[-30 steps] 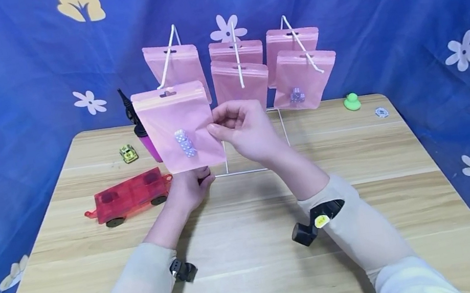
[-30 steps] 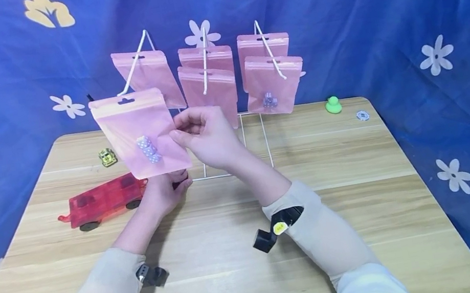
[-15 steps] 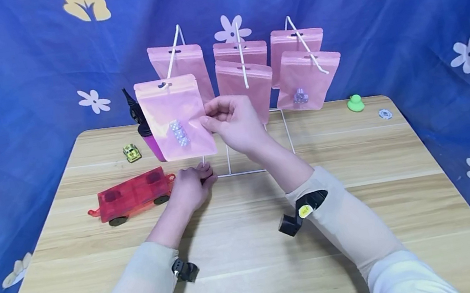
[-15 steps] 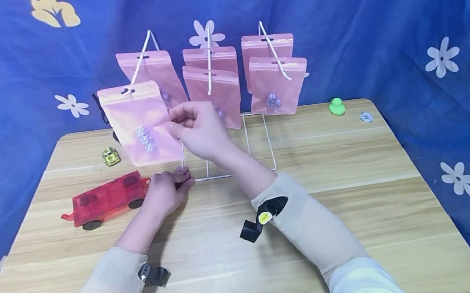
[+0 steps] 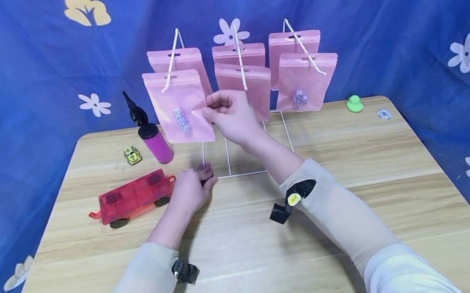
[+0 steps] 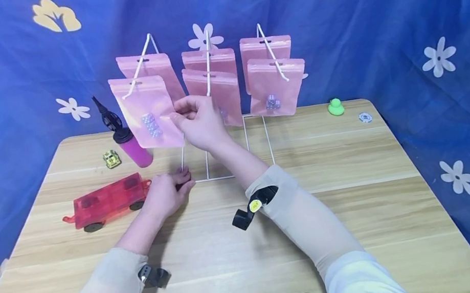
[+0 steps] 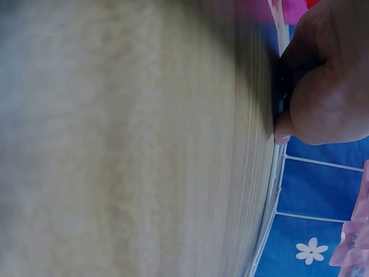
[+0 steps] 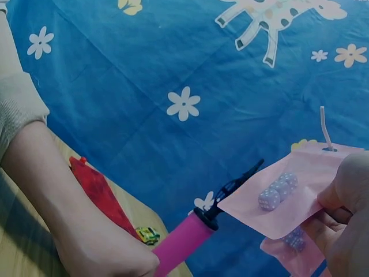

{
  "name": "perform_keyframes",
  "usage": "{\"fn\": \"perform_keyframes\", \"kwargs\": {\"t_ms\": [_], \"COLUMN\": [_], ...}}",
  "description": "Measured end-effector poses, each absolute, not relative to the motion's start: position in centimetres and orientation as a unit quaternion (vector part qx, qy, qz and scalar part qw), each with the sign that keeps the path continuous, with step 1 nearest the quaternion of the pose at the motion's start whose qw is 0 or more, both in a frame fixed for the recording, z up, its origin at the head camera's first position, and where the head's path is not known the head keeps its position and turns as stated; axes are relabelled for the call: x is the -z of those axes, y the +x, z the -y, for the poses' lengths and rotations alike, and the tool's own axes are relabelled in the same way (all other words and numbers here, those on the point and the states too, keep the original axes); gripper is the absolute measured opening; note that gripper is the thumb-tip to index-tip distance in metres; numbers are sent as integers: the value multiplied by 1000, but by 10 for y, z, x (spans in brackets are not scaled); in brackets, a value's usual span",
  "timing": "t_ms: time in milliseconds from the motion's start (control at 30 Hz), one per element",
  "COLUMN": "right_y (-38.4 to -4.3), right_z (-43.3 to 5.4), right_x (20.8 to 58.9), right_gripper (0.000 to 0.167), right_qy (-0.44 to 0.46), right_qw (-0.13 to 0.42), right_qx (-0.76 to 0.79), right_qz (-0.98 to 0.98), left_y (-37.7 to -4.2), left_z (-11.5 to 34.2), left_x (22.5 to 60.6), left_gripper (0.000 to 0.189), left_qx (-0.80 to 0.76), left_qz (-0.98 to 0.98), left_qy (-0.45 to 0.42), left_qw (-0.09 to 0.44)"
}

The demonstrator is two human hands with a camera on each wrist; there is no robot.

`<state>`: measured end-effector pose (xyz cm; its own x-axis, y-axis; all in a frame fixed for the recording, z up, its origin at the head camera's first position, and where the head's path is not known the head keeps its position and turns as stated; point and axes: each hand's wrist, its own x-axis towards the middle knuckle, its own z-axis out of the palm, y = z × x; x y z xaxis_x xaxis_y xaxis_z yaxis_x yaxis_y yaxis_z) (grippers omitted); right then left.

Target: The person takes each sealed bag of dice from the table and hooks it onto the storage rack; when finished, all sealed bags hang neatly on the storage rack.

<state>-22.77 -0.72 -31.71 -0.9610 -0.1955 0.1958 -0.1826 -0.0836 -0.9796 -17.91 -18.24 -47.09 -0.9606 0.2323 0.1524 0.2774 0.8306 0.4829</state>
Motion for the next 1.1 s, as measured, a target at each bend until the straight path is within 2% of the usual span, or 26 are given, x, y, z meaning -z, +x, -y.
{"fn": "perform_keyframes", "kwargs": {"t_ms": [333, 733, 1100], "right_y": [-235, -229, -210], "right_z": [13, 1, -28], "right_x": [324, 335, 341], "right_gripper": [10, 16, 26], "right_qy": [-128, -175, -253], "right_qw": [-25, -83, -63], "right_qx": [695, 649, 623], "right_qz": [-708, -736, -738], "left_y": [-172, -166, -171], "left_z": [187, 184, 185], "left_x": [475, 482, 479], "left_gripper": [34, 33, 35], "left_qx": [267, 272, 261], "left_qz": [952, 951, 955], "left_qy": [-137, -137, -131], "left_qw": [53, 53, 44]}}
